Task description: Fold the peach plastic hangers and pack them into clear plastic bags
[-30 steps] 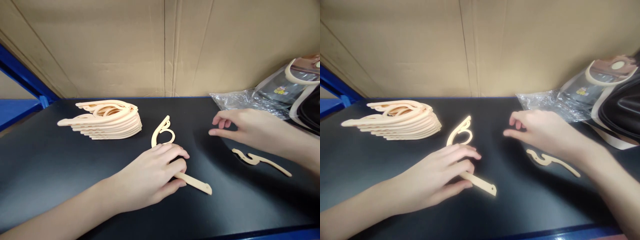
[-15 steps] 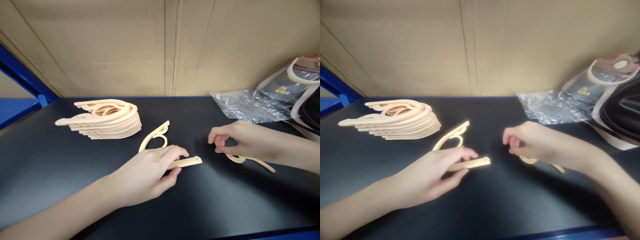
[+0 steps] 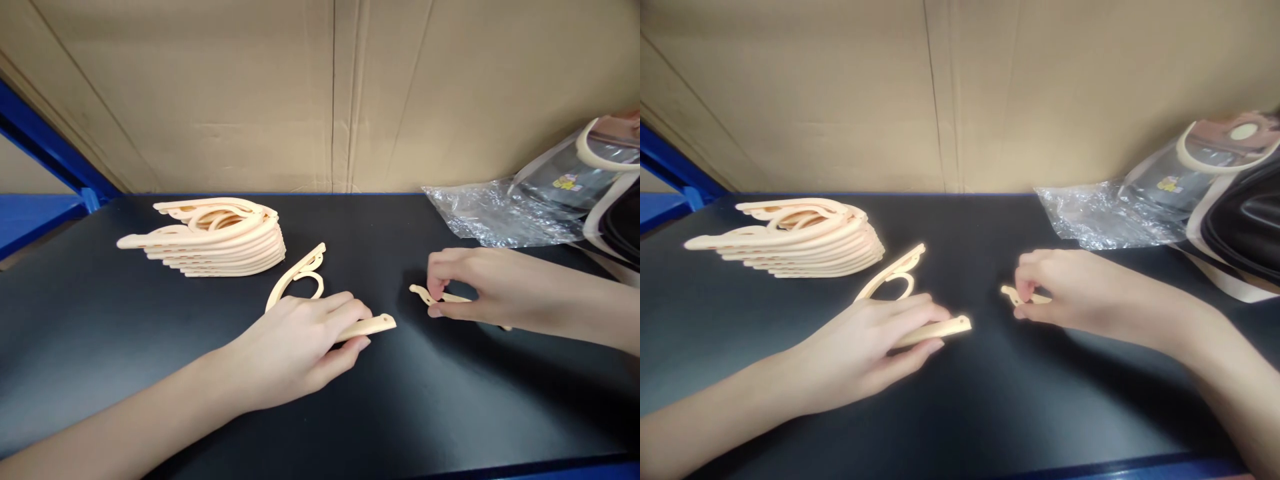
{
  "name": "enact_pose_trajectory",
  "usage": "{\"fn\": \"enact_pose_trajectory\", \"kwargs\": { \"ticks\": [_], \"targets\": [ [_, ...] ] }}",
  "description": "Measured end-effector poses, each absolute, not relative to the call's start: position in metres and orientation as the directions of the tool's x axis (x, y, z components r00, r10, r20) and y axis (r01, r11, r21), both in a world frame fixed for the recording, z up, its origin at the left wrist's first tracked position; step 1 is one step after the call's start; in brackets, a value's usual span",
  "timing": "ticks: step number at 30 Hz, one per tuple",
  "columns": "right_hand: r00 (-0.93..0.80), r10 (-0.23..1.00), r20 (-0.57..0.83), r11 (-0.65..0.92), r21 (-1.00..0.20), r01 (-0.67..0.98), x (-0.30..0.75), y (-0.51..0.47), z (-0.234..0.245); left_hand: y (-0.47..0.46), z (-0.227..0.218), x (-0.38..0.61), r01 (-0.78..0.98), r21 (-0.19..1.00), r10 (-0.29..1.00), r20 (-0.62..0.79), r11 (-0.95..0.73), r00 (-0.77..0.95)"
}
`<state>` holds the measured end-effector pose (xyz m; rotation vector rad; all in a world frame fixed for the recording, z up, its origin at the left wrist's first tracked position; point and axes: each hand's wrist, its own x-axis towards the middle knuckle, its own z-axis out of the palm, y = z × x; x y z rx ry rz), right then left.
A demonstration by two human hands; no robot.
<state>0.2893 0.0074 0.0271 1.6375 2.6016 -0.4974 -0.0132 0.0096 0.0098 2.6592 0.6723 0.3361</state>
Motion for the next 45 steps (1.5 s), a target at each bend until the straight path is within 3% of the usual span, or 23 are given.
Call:
{"fn": "enact_pose_trajectory", "kwargs": {
  "ticks": [4,9,12,22,31,36,45],
  "targets": [
    [-0.569,0.821,-0.050,0.525,-0.324,0.787,0.265,0.004,0.025,0.008,0.012,-0.012,0.418,0.430,0.507,0.113,-0.800,0.855],
    [-0.579,0.815,-0.019,0.494,-0.501,0.711,0.242,-0.006,0.027,0.007,0.011,-0.013,0.420,0.503,0.550,0.137,-0.755,0.824],
    [-0.578,0.816,0.009,0.488,-0.545,0.682,0.237,-0.009,0.026,0.007,0.010,-0.013,0.429,0.552,0.581,0.128,-0.715,0.804],
    [-0.608,0.781,0.141,0.612,-0.360,0.704,0.233,-0.013,0.022,0.010,0.010,-0.012,0.472,0.625,0.666,0.104,-0.621,0.739],
    [-0.658,0.700,0.277,0.714,-0.249,0.654,0.230,-0.014,0.021,0.009,0.010,-0.013,0.448,0.618,0.637,0.113,-0.646,0.763],
    [-0.673,0.674,0.304,0.738,-0.247,0.628,0.227,-0.016,0.021,0.008,0.012,-0.014,0.446,0.583,0.631,0.152,-0.679,0.761],
    [-0.561,0.781,0.272,0.622,-0.275,0.733,0.227,-0.017,0.020,0.012,0.012,-0.013,0.449,0.657,0.651,0.085,-0.606,0.754]
  ]
}}
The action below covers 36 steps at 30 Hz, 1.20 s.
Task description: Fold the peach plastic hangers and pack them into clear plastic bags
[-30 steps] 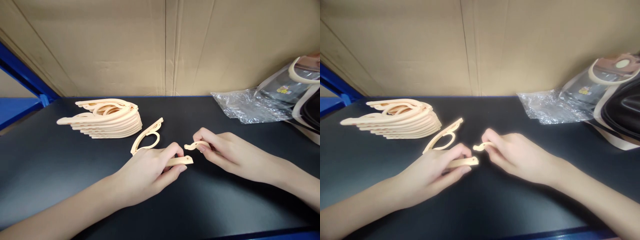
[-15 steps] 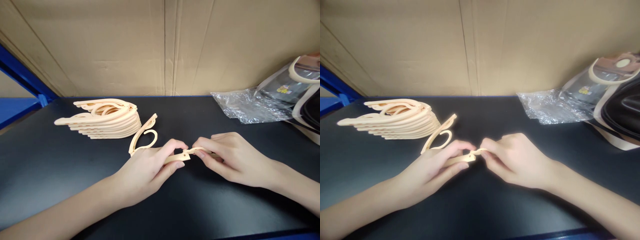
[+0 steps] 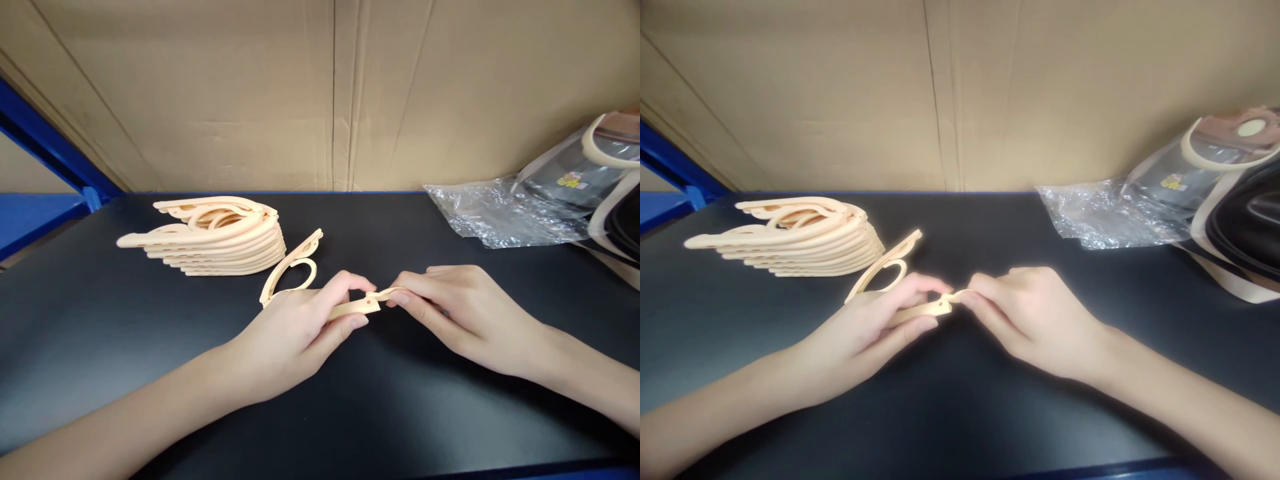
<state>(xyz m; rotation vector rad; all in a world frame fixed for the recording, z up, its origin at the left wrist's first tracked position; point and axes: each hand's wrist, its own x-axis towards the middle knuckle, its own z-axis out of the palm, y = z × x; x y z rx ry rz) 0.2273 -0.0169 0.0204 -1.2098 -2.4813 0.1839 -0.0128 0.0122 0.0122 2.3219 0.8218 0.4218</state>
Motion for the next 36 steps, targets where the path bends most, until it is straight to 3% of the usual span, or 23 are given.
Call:
{"fn": "enact_pose_trajectory", "kwargs": {
  "ticks": [9,20,30,36],
  "targets": [
    [-0.628,0.719,0.297,0.695,-0.319,0.645,0.229,-0.015,0.023,0.010,0.017,-0.013,0.410,0.706,0.631,0.068,-0.578,0.773],
    [-0.657,0.671,0.345,0.741,-0.339,0.580,0.230,-0.014,0.026,0.007,0.022,-0.015,0.351,0.681,0.595,0.156,-0.643,0.788],
    [-0.688,0.455,0.565,0.807,0.066,0.587,0.233,-0.021,0.015,0.009,0.026,-0.012,0.354,0.753,0.558,0.021,-0.555,0.830],
    [-0.732,0.373,0.570,0.766,0.257,0.590,0.237,-0.024,0.011,0.011,0.024,-0.013,0.384,0.743,0.558,-0.017,-0.548,0.830]
  ]
}}
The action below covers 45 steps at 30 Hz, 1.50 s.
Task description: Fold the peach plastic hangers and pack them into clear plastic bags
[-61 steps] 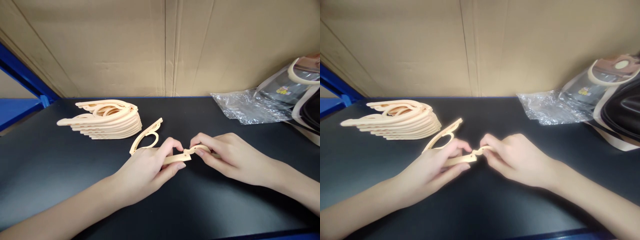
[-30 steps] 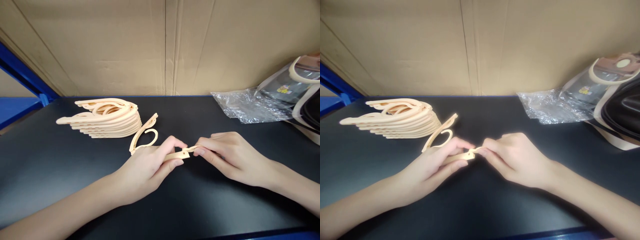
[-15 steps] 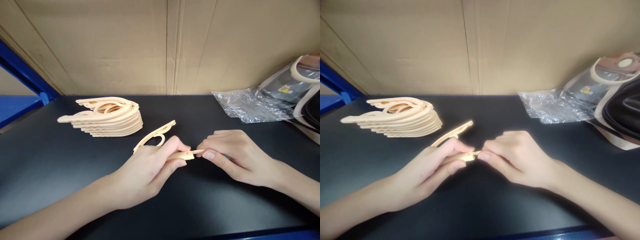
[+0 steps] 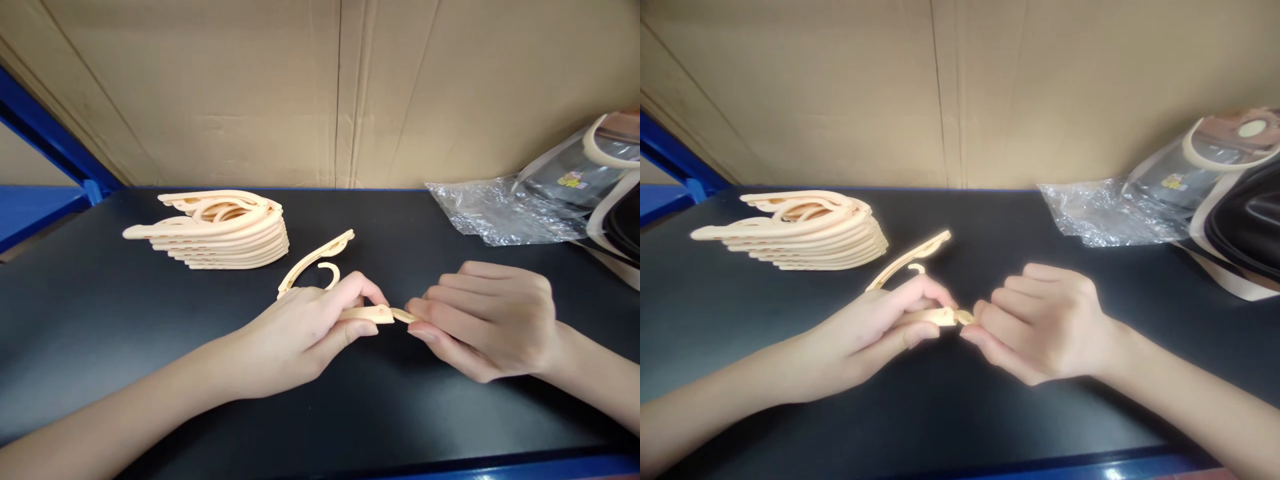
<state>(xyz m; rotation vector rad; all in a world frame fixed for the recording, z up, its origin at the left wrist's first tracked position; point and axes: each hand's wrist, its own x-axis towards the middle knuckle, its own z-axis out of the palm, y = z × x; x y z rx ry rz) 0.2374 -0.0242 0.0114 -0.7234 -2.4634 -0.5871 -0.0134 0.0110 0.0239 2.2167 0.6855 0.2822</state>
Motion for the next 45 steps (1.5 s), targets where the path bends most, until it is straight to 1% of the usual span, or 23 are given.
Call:
{"fn": "enact_pose_trajectory", "kwargs": {
  "ticks": [3,8,12,14,16,17,18,21,22,23,24,26,27,28,29,30,32,34,36,38,43,45],
  "targets": [
    [-0.760,0.355,0.545,0.750,0.318,0.579,0.240,-0.024,0.013,0.011,0.023,-0.013,0.398,0.739,0.567,-0.027,-0.543,0.823],
    [-0.785,0.339,0.519,0.748,0.357,0.560,0.243,-0.024,0.014,0.009,0.022,-0.012,0.425,0.751,0.581,-0.068,-0.506,0.811],
    [-0.803,0.278,0.527,0.745,0.410,0.526,0.246,-0.026,0.010,0.009,0.025,-0.011,0.426,0.748,0.561,-0.088,-0.508,0.823],
    [-0.784,0.279,0.554,0.755,0.378,0.536,0.249,-0.029,0.006,0.009,0.025,-0.011,0.415,0.760,0.542,-0.099,-0.500,0.834],
    [-0.764,0.328,0.556,0.771,0.309,0.556,0.251,-0.032,0.003,0.008,0.025,-0.011,0.394,0.779,0.522,-0.102,-0.487,0.847],
    [-0.764,0.344,0.546,0.778,0.291,0.558,0.251,-0.033,0.003,0.008,0.023,-0.011,0.383,0.789,0.513,-0.101,-0.480,0.852],
    [-0.774,0.339,0.536,0.782,0.297,0.548,0.250,-0.034,0.004,0.008,0.022,-0.011,0.371,0.799,0.508,-0.097,-0.472,0.856],
    [-0.822,0.277,0.499,0.769,0.398,0.500,0.243,-0.032,0.012,0.008,0.017,-0.012,0.355,0.795,0.539,-0.042,-0.492,0.842],
    [-0.827,0.288,0.484,0.767,0.401,0.501,0.239,-0.030,0.016,0.008,0.015,-0.012,0.356,0.772,0.557,-0.003,-0.526,0.831],
    [-0.823,0.330,0.462,0.777,0.363,0.515,0.236,-0.027,0.020,0.009,0.015,-0.012,0.358,0.735,0.568,0.045,-0.576,0.822],
    [-0.813,0.392,0.431,0.794,0.287,0.536,0.234,-0.024,0.024,0.010,0.014,-0.013,0.358,0.687,0.568,0.098,-0.632,0.817],
    [-0.790,0.513,0.335,0.822,0.072,0.565,0.233,-0.016,0.030,0.013,0.014,-0.013,0.337,0.587,0.535,0.198,-0.736,0.821],
    [-0.784,0.555,0.277,0.820,-0.029,0.571,0.234,-0.012,0.032,0.014,0.014,-0.014,0.329,0.540,0.517,0.243,-0.775,0.821],
    [-0.779,0.586,0.225,0.809,-0.106,0.578,0.237,-0.009,0.033,0.016,0.013,-0.014,0.331,0.499,0.512,0.283,-0.801,0.811],
    [-0.770,0.611,0.185,0.792,-0.155,0.591,0.241,-0.006,0.033,0.018,0.013,-0.014,0.353,0.461,0.522,0.316,-0.815,0.792],
    [-0.756,0.636,0.156,0.771,-0.183,0.610,0.245,-0.003,0.032,0.020,0.011,-0.014,0.390,0.425,0.545,0.344,-0.816,0.765],
    [-0.722,0.679,0.133,0.732,-0.196,0.652,0.254,0.001,0.030,0.022,0.008,-0.015,0.486,0.389,0.614,0.354,-0.783,0.705],
    [-0.704,0.698,0.126,0.715,-0.178,0.677,0.262,0.004,0.028,0.023,0.005,-0.015,0.538,0.403,0.665,0.317,-0.740,0.676],
    [-0.707,0.695,0.131,0.719,-0.151,0.679,0.269,0.007,0.028,0.023,0.003,-0.015,0.550,0.431,0.686,0.283,-0.715,0.670],
    [-0.721,0.681,0.129,0.733,-0.140,0.666,0.273,0.010,0.028,0.022,0.001,-0.015,0.558,0.430,0.695,0.296,-0.710,0.655],
    [-0.778,0.627,0.023,0.759,-0.239,0.605,0.272,0.010,0.028,0.024,-0.004,-0.015,0.613,0.383,0.723,0.355,-0.691,0.592],
    [-0.784,0.621,0.024,0.756,-0.283,0.590,0.266,0.005,0.031,0.024,-0.004,-0.015,0.633,0.356,0.725,0.370,-0.688,0.581]
  ]
}}
